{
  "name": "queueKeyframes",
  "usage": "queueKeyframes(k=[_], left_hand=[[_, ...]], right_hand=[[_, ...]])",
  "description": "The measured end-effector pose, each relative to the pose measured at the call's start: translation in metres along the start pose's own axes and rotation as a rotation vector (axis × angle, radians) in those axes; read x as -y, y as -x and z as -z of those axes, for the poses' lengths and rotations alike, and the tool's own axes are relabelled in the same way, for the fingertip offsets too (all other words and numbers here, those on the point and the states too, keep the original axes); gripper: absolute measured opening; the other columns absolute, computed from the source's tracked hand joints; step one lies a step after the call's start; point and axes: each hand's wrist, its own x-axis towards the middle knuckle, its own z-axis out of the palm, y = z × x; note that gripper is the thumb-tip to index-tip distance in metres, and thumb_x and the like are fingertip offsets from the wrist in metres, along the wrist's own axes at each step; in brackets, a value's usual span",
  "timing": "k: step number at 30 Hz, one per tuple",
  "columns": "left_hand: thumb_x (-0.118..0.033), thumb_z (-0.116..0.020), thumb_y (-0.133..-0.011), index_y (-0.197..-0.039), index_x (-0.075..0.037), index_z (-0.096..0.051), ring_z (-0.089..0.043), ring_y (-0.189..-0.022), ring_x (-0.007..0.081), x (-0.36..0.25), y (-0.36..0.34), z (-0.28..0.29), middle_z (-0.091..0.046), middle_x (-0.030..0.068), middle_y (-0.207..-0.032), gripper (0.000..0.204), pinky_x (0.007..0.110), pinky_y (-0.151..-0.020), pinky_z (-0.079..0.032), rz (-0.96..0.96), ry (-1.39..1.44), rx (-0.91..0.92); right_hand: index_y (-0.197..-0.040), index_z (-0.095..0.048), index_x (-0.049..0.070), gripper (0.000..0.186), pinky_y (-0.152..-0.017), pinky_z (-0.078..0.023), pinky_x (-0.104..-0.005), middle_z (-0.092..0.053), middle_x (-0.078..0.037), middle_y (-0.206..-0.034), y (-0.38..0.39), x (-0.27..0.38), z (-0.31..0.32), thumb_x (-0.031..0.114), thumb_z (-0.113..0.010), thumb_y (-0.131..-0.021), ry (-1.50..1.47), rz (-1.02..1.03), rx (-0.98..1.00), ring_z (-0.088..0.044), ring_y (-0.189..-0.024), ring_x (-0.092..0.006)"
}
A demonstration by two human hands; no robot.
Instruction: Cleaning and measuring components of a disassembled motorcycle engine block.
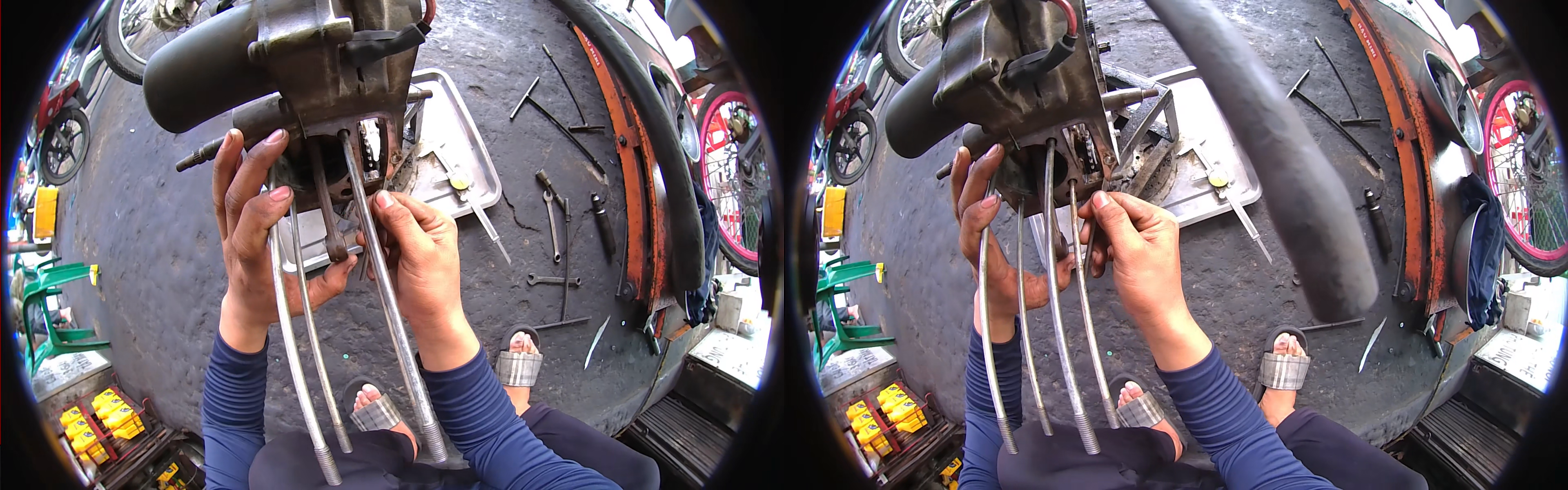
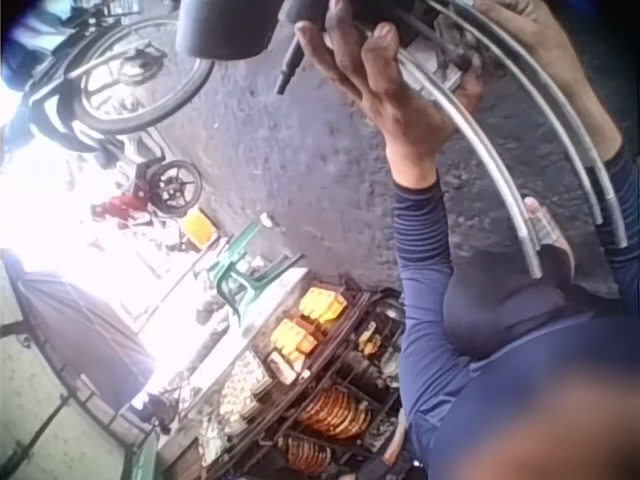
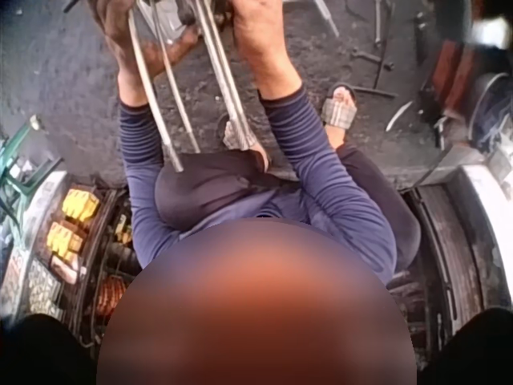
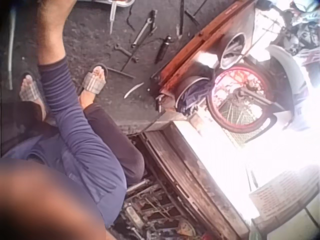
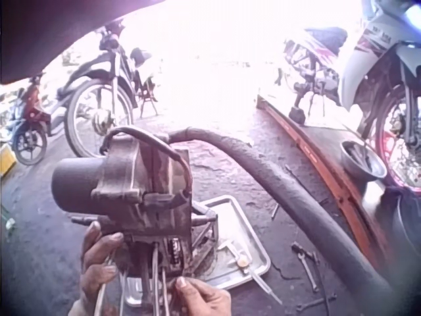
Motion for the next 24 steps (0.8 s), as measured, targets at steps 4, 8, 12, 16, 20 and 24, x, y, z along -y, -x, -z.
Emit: queueKeyframes(k=[4, 8, 12, 16, 20, 24], left_hand=[[-0.053, -0.077, -0.084, -0.138, -0.015, -0.038, -0.037, -0.142, 0.0489, 0.0, 0.0, 0.003, -0.05, 0.0254, -0.145, 0.076, 0.058, -0.119, -0.026, -0.002, 0.002, 0.01], [-0.053, -0.077, -0.084, -0.138, -0.015, -0.038, -0.037, -0.142, 0.0489, 0.001, 0.0, 0.0, -0.05, 0.0256, -0.145, 0.077, 0.058, -0.118, -0.027, -0.009, 0.001, 0.001], [-0.056, -0.075, -0.084, -0.143, -0.014, -0.03, -0.037, -0.143, 0.0455, 0.001, -0.001, 0.006, -0.048, 0.0258, -0.146, 0.085, 0.058, -0.12, -0.024, -0.013, -0.049, 0.053], [-0.057, -0.076, -0.084, -0.139, -0.017, -0.037, -0.038, -0.142, 0.0473, -0.004, 0.0, -0.001, -0.051, 0.0243, -0.145, 0.079, 0.058, -0.118, -0.027, 0.021, -0.012, -0.004], [-0.054, -0.079, -0.081, -0.145, -0.014, -0.03, -0.036, -0.143, 0.0467, -0.006, -0.003, 0.003, -0.046, 0.0265, -0.148, 0.09, 0.061, -0.119, -0.023, 0.004, -0.025, 0.045], [-0.054, -0.079, -0.082, -0.145, -0.015, -0.029, -0.036, -0.143, 0.0467, -0.008, -0.002, -0.002, -0.046, 0.0265, -0.147, 0.09, 0.061, -0.119, -0.023, 0.01, -0.062, 0.03]], right_hand=[[-0.095, -0.072, 0.0, 0.026, -0.043, -0.043, -0.0193, -0.067, -0.003, -0.068, -0.001, -0.001, 0.001, 0.024, -0.065, -0.1, -0.015, -0.009, 0.037, -0.056, -0.048, -0.0057], [-0.092, -0.073, -0.001, 0.024, -0.04, -0.037, -0.0179, -0.067, -0.001, -0.067, -0.002, 0.006, 0.003, 0.022, -0.067, -0.099, -0.016, 0.031, -0.009, -0.05, -0.045, -0.0035], [-0.089, -0.072, 0.001, 0.027, -0.04, -0.036, -0.0192, -0.064, 0.0, -0.065, -0.005, 0.012, 0.008, 0.023, -0.064, -0.101, 0.142, 0.049, 0.032, -0.049, -0.046, -0.0023], [-0.085, -0.074, -0.002, 0.024, -0.048, -0.034, -0.0217, -0.06, 0.004, -0.062, -0.007, 0.007, 0.01, 0.018, -0.069, -0.098, 0.293, 0.212, -0.069, -0.046, -0.053, -0.0024], [-0.084, -0.071, -0.005, 0.022, -0.05, -0.035, -0.0253, -0.06, 0.003, -0.062, -0.011, 0.013, 0.012, 0.014, -0.069, -0.096, 0.648, 0.456, -0.11, -0.047, -0.057, -0.004], [-0.083, -0.07, -0.005, 0.02, -0.048, -0.034, -0.0271, -0.054, -0.002, -0.057, -0.014, 0.013, 0.012, 0.01, -0.067, -0.096, 0.794, 0.644, -0.122, -0.044, -0.053, -0.0054]])
